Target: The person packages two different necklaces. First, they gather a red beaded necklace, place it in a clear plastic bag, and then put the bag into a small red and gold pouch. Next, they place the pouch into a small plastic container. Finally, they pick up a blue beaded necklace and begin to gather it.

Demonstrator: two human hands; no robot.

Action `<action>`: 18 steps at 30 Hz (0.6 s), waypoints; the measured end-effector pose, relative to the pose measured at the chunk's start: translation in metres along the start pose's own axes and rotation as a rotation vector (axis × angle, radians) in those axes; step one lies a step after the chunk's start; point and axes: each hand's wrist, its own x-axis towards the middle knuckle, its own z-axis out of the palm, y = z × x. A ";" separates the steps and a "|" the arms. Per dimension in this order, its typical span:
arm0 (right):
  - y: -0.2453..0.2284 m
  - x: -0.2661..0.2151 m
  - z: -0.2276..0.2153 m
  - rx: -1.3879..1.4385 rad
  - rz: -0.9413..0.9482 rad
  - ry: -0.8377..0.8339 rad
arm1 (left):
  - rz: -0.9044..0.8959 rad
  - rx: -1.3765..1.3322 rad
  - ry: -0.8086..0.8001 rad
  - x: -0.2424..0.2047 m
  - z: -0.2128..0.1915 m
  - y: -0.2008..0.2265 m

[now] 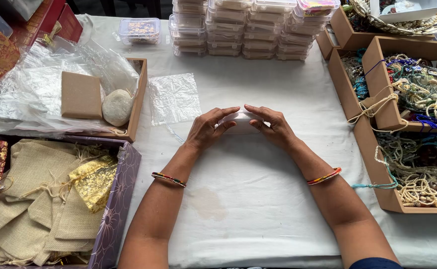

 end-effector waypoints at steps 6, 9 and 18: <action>0.000 -0.001 -0.003 -0.055 -0.014 0.026 | 0.032 0.118 -0.026 -0.001 0.007 -0.009; -0.027 0.003 -0.009 -0.350 -0.271 0.106 | 0.141 0.038 0.069 -0.001 -0.010 0.011; -0.022 0.075 0.016 -0.668 -0.309 0.278 | -0.391 0.287 0.399 0.008 -0.012 -0.021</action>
